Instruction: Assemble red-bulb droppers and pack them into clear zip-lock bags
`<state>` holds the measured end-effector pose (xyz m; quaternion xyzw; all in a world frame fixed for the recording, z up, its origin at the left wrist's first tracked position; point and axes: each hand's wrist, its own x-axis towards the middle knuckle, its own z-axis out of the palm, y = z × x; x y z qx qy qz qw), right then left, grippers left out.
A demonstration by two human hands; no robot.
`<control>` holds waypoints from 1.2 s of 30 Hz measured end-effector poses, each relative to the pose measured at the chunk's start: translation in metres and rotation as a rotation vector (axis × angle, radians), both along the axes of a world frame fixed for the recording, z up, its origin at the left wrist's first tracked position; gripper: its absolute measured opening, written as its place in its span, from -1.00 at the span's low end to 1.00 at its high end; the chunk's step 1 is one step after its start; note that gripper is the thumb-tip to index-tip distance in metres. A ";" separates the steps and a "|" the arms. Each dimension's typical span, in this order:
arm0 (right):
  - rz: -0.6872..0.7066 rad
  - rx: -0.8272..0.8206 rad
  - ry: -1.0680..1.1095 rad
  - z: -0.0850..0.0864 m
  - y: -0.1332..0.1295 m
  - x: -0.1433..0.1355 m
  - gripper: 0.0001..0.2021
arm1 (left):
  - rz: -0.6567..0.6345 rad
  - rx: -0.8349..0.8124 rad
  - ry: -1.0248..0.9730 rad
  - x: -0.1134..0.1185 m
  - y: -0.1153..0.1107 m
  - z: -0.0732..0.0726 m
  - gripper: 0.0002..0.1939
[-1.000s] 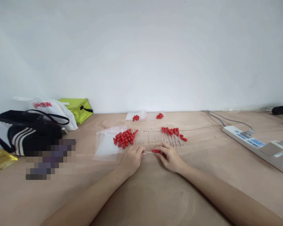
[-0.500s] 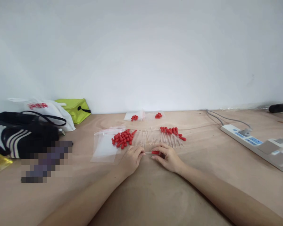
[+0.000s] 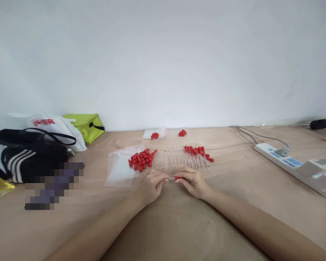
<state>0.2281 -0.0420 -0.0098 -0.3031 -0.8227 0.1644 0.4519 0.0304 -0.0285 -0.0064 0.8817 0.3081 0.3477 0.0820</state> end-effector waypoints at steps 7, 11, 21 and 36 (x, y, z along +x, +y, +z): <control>-0.012 0.102 -0.080 -0.004 0.001 0.002 -0.80 | -0.013 0.057 0.045 0.000 -0.002 -0.002 -0.77; -0.002 0.136 -0.118 -0.006 0.002 0.003 -0.80 | -0.008 0.064 0.079 0.000 -0.002 -0.002 -0.76; -0.090 0.157 -0.253 -0.003 0.006 0.002 -0.84 | 0.058 0.112 0.118 0.004 -0.005 0.000 -0.74; -0.058 0.213 -0.315 -0.001 0.006 0.009 -0.83 | 0.120 0.202 0.176 0.000 -0.008 0.002 -0.73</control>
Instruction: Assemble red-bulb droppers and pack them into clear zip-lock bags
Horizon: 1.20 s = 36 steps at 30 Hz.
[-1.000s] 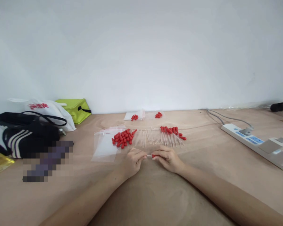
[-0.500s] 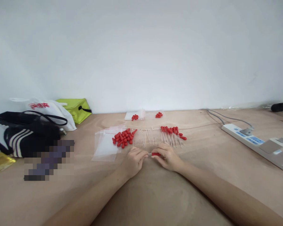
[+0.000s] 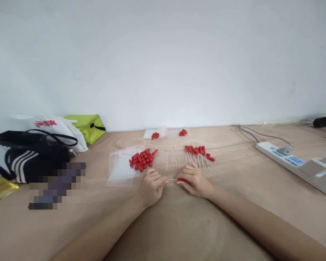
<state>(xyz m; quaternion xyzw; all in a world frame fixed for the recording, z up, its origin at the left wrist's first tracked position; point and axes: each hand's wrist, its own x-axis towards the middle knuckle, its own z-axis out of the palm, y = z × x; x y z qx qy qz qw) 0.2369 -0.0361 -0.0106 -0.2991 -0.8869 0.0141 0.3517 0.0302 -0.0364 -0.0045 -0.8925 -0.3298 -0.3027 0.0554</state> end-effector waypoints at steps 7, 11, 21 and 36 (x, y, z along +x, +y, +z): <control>0.013 0.045 0.020 -0.001 0.000 -0.006 -0.84 | -0.030 0.030 -0.033 0.000 0.001 -0.003 -0.72; 0.048 0.015 0.103 0.000 0.002 -0.007 -0.86 | -0.043 0.010 -0.077 0.001 0.003 -0.003 -0.73; 0.023 -0.567 0.879 0.012 0.005 -0.035 -0.82 | -0.089 -0.209 -0.212 0.009 0.004 0.003 -0.73; -0.874 -0.392 -0.023 0.023 0.073 0.067 -0.64 | -0.109 -0.334 -0.048 0.010 0.004 0.005 -0.83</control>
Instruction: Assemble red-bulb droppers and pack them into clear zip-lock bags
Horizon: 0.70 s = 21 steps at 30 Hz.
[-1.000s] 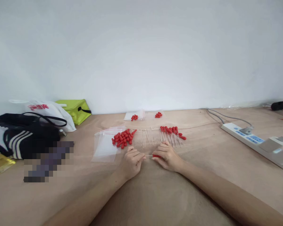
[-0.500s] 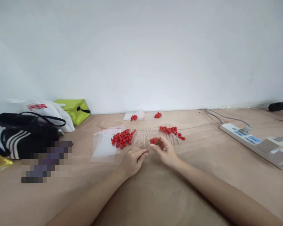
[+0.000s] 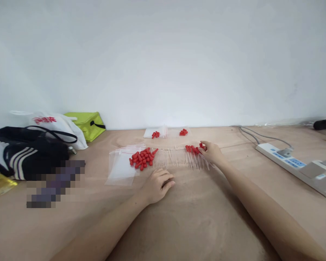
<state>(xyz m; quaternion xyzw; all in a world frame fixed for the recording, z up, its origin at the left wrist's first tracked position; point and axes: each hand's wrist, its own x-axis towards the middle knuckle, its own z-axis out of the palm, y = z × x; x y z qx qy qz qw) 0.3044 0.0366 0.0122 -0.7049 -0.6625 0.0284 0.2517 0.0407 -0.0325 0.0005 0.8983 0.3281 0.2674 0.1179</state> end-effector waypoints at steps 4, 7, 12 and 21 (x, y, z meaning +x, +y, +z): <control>0.020 -0.050 -0.082 -0.001 -0.002 -0.004 -0.53 | -0.011 -0.005 0.013 0.000 0.000 0.001 -0.83; 0.045 -0.100 -0.130 0.003 -0.005 -0.004 -0.45 | -0.009 -0.008 0.016 0.000 0.000 0.001 -0.83; 0.054 -0.087 -0.086 -0.001 -0.003 -0.008 -0.55 | -0.006 -0.005 0.015 0.000 0.000 0.000 -0.82; -0.024 0.078 0.064 -0.013 0.005 -0.009 -0.59 | -0.004 -0.002 0.011 -0.001 0.000 0.001 -0.82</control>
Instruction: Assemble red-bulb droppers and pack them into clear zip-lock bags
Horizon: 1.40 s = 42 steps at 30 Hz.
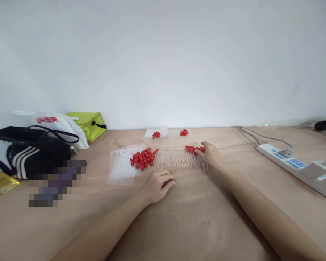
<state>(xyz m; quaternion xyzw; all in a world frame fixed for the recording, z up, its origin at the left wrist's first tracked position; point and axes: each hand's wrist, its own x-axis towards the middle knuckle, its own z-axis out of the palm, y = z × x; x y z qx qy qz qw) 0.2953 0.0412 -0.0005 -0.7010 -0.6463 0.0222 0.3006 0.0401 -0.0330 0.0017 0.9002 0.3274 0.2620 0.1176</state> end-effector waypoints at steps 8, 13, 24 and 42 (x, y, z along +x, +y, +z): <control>-0.051 -0.305 -0.030 0.023 0.000 0.043 -0.92 | 0.011 -0.008 0.017 0.000 -0.001 0.000 -0.83; -0.016 -0.414 0.028 0.017 -0.003 0.048 -0.92 | 0.023 -0.001 0.009 -0.001 -0.001 -0.001 -0.83; -0.060 -0.351 -0.027 0.037 -0.006 0.044 -0.96 | 0.027 0.007 -0.002 -0.001 0.000 -0.002 -0.83; 0.262 0.047 0.051 0.000 -0.012 -0.012 -0.88 | 0.379 0.210 -0.010 -0.003 0.003 -0.004 -0.87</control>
